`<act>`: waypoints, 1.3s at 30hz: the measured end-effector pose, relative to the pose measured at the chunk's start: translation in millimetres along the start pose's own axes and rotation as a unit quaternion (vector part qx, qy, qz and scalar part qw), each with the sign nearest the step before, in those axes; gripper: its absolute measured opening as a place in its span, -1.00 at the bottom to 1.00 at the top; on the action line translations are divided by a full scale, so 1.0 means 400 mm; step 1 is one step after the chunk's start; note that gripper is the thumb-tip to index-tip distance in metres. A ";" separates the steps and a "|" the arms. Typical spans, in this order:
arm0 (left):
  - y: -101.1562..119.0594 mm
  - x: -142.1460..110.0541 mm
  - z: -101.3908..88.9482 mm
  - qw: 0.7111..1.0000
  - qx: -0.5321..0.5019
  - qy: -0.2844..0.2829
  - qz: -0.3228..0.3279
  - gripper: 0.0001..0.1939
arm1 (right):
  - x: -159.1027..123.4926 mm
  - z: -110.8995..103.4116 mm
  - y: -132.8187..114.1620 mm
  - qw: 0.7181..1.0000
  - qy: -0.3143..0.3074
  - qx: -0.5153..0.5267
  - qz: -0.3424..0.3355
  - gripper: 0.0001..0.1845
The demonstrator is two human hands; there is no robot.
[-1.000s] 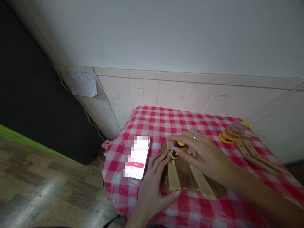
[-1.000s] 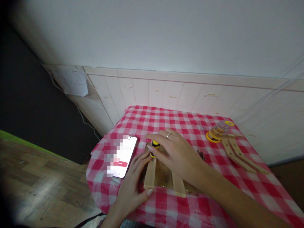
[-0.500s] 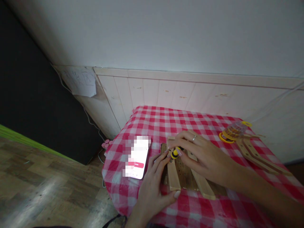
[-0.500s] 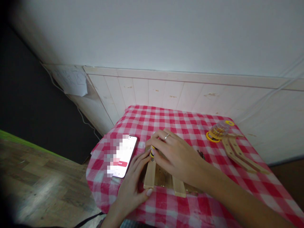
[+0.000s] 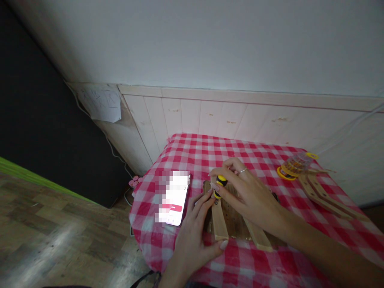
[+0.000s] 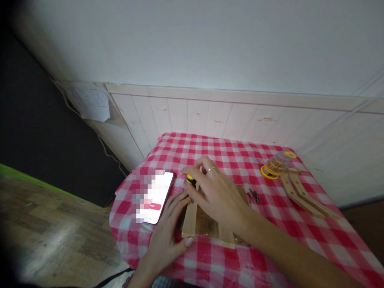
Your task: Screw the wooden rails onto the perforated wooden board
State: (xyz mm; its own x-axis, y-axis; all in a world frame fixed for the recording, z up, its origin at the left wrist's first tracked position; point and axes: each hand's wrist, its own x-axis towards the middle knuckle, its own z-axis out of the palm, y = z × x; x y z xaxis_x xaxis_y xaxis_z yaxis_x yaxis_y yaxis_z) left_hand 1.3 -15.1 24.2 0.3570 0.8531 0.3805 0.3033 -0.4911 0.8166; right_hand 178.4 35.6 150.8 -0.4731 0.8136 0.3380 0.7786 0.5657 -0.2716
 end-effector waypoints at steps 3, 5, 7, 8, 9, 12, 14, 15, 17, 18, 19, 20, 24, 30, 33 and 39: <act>0.002 0.001 -0.001 1.000 0.000 -0.001 -0.002 -0.28 | 0.000 -0.009 0.002 1.000 0.002 -0.025 -0.004 -0.72; 0.003 0.001 -0.001 1.000 0.001 -0.001 -0.004 -0.27 | 0.002 -0.019 0.000 1.000 -0.009 -0.007 -0.012 -0.76; 0.002 0.000 -0.001 1.000 0.001 -0.002 -0.004 -0.27 | 0.005 -0.029 -0.003 0.999 -0.017 0.019 -0.024 -0.78; 0.002 0.000 -0.001 1.000 0.002 -0.003 -0.002 -0.27 | 0.006 -0.033 -0.005 0.999 -0.019 0.026 -0.032 -0.78; 0.001 0.000 -0.001 1.000 0.003 -0.002 0.000 -0.27 | 0.007 -0.036 -0.006 0.999 -0.019 0.029 -0.041 -0.77; 0.000 0.000 -0.001 1.000 0.006 0.000 0.005 -0.28 | 0.008 -0.045 -0.006 0.997 -0.018 0.021 -0.073 -0.72; 0.001 0.000 -0.001 1.000 0.005 0.001 0.005 -0.29 | 0.007 -0.049 -0.004 0.995 -0.018 0.015 -0.094 -0.71; 0.002 0.001 -0.001 1.000 0.003 0.000 0.004 -0.28 | 0.007 -0.050 -0.003 0.994 -0.019 0.014 -0.103 -0.71; 0.004 0.003 -0.002 1.000 0.000 0.000 0.001 -0.26 | 0.005 -0.052 -0.001 0.994 -0.023 0.016 -0.108 -0.73; 0.006 0.004 -0.002 1.000 -0.002 0.001 -0.001 -0.26 | 0.003 -0.051 -0.002 0.994 -0.025 0.020 -0.105 -0.75; 0.007 0.005 -0.003 1.000 -0.003 0.001 -0.002 -0.26 | 0.001 -0.050 -0.003 0.994 -0.028 0.027 -0.100 -0.77; 0.008 0.006 -0.003 1.000 -0.004 0.001 -0.002 -0.26 | -0.001 -0.047 -0.005 0.994 -0.030 0.037 -0.094 -0.78; 0.007 0.006 -0.004 1.000 -0.005 -0.002 0.005 -0.26 | -0.008 -0.024 -0.014 0.996 -0.015 0.081 -0.046 -0.85; -0.003 0.000 0.000 1.000 0.000 -0.007 -0.010 -0.24 | -0.002 0.003 -0.012 0.995 0.014 0.104 -0.004 -0.90; -0.003 0.003 -0.001 1.000 -0.001 -0.003 0.006 -0.25 | 0.004 0.007 -0.006 0.994 0.024 0.102 -0.010 -0.82; 0.002 0.004 -0.003 1.000 0.000 -0.002 0.006 -0.27 | -0.002 0.002 0.002 0.995 0.008 0.095 -0.006 -0.74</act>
State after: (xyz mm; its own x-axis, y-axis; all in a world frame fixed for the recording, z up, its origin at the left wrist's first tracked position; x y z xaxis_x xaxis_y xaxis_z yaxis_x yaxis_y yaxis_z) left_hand 1.0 -14.1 26.0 0.3640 0.8464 0.3886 0.2987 -0.5013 0.8121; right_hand 179.1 35.4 149.7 -0.4742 0.8054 0.3556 0.6802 0.5916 -0.4329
